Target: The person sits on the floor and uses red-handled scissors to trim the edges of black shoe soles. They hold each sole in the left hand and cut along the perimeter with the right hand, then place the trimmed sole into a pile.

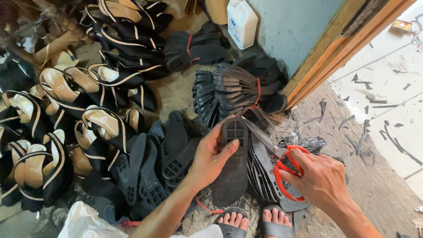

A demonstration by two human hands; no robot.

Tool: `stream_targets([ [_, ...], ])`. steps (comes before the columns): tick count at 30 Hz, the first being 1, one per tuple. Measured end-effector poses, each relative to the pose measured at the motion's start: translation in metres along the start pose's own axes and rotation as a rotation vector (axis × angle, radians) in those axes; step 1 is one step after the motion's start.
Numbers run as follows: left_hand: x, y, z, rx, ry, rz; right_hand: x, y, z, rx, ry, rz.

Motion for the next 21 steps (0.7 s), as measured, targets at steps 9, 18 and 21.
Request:
stream_targets([
  [9,-0.007,0.002,0.010,-0.054,0.136,-0.033,-0.017,-0.007,-0.001,-0.076,-0.016,0.124],
  [18,0.005,0.001,0.012,-0.135,0.231,-0.189,-0.014,-0.005,0.001,-0.049,-0.079,0.024],
  [21,-0.003,0.010,0.014,-0.205,0.276,-0.313,-0.012,-0.006,0.005,-0.075,-0.097,-0.060],
])
Point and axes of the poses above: each hand's wrist, its own y-axis towards the middle knuckle, its own x-axis out of the palm, z = x × y, the point moved 7 cm from there along y, towards the middle knuckle, and after that the axes turned 9 degrees about -y, right-handed, at the moved point
